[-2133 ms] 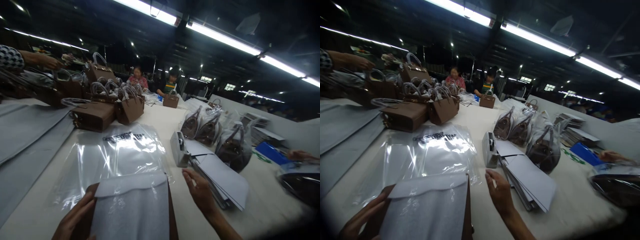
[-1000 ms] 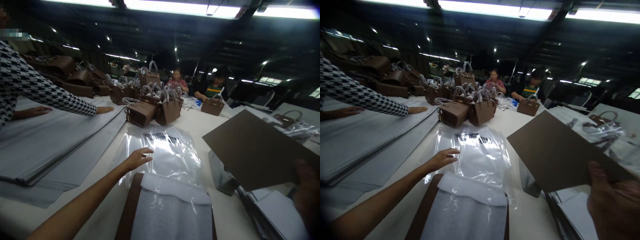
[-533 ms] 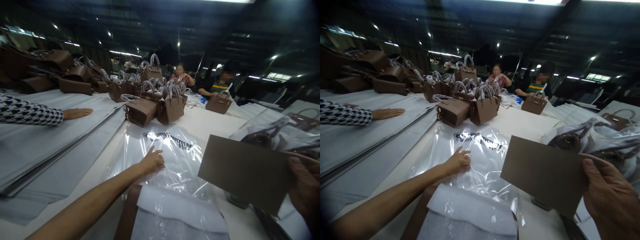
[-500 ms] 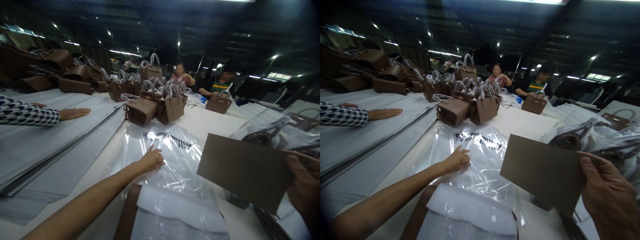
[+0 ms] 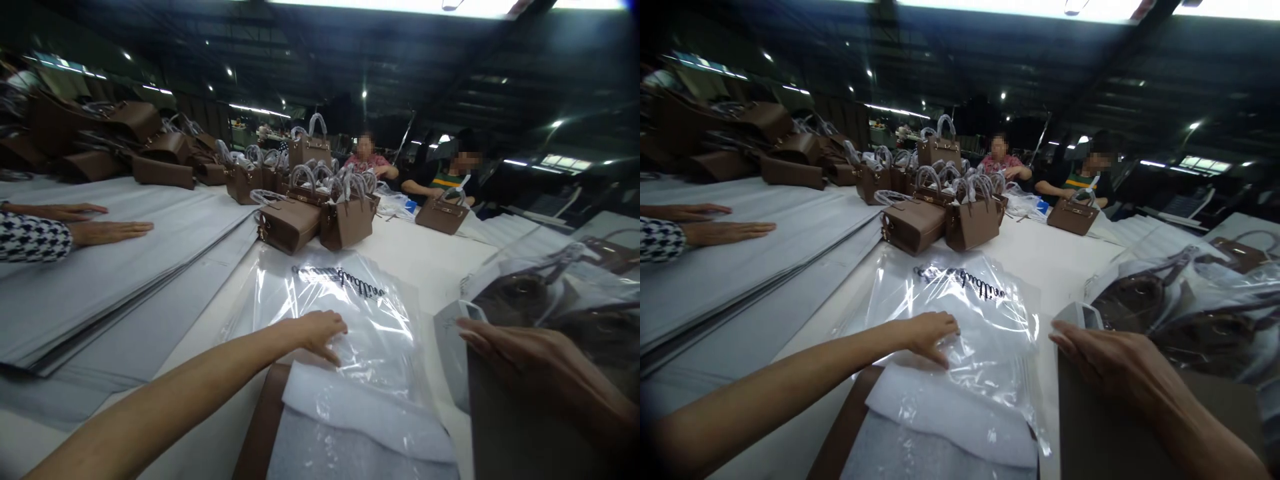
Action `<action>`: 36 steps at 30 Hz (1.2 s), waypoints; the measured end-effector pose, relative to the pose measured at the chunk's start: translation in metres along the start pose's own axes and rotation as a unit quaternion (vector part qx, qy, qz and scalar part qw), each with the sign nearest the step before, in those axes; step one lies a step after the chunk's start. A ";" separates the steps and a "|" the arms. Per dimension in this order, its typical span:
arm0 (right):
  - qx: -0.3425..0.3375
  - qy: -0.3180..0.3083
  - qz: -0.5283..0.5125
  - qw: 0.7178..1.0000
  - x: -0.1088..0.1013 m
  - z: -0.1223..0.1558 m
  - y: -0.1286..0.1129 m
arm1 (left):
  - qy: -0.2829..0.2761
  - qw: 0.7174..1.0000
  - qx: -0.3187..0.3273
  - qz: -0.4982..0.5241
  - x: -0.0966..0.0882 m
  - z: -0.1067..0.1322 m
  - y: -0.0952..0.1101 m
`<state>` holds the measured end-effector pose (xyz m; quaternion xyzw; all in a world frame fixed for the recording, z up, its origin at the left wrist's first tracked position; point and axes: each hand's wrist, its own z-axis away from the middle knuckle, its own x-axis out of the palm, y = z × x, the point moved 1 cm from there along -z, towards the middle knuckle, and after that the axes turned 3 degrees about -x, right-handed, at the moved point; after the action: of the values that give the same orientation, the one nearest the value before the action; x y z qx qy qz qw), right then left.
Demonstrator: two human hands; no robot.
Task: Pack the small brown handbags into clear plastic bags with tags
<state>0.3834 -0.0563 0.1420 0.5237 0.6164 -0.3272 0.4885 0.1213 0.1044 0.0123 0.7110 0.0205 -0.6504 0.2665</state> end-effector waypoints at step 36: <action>-0.095 -0.168 -0.012 0.981 0.018 -0.012 -0.026 | 0.042 0.993 -0.102 -0.038 -0.040 -0.018 0.040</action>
<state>0.3557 -0.0456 0.1258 0.4048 0.5603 -0.3563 0.6287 0.1465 0.0902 0.0635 0.7052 0.1248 -0.6244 0.3118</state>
